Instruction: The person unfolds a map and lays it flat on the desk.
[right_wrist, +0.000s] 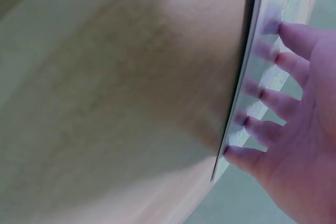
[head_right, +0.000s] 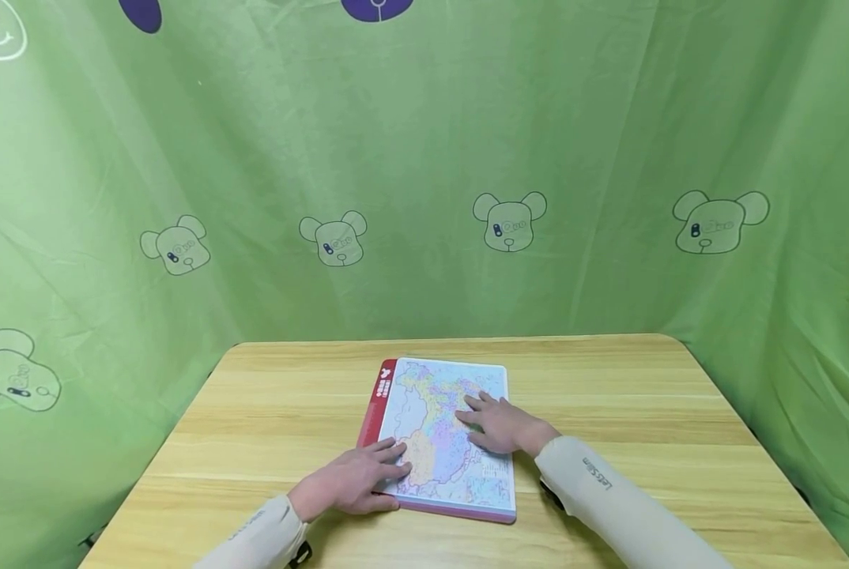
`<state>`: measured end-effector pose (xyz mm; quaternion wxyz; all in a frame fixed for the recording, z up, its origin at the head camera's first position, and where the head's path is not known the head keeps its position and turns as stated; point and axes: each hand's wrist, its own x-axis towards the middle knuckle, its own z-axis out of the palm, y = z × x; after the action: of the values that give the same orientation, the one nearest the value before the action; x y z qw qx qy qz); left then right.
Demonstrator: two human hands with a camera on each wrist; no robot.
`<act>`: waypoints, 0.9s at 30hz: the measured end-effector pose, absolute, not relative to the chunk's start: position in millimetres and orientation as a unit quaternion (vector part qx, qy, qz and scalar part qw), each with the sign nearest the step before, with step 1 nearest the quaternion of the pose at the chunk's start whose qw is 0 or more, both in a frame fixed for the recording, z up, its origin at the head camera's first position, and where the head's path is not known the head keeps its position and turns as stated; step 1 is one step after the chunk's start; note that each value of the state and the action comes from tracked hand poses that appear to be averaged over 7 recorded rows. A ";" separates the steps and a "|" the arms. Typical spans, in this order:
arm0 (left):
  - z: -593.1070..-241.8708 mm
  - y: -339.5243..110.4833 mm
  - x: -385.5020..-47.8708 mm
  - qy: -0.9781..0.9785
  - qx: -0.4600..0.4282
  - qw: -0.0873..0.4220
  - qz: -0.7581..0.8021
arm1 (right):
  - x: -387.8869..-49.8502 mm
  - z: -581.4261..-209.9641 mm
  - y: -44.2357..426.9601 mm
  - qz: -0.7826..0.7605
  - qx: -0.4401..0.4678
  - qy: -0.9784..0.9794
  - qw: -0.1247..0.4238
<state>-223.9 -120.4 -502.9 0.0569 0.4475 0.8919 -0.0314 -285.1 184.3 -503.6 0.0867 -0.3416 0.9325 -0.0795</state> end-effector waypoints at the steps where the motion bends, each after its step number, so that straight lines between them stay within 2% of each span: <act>1: -502.9 -120.2 -223.7 0.891 0.448 0.056 -0.033 | -285.3 -503.3 184.0 -0.079 -0.341 0.933 0.087; 15: -505.6 -116.8 -222.4 0.891 0.450 0.053 -0.036 | -289.0 -502.8 181.3 -0.078 -0.336 0.934 0.090; 27: -506.0 -117.5 -221.0 0.894 0.444 0.045 -0.021 | -287.9 -506.7 183.8 -0.082 -0.346 0.932 0.067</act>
<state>-221.0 -117.5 -506.0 0.0450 0.4444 0.8944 -0.0215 -287.9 183.8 -506.7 0.0669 -0.3456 0.9324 -0.0820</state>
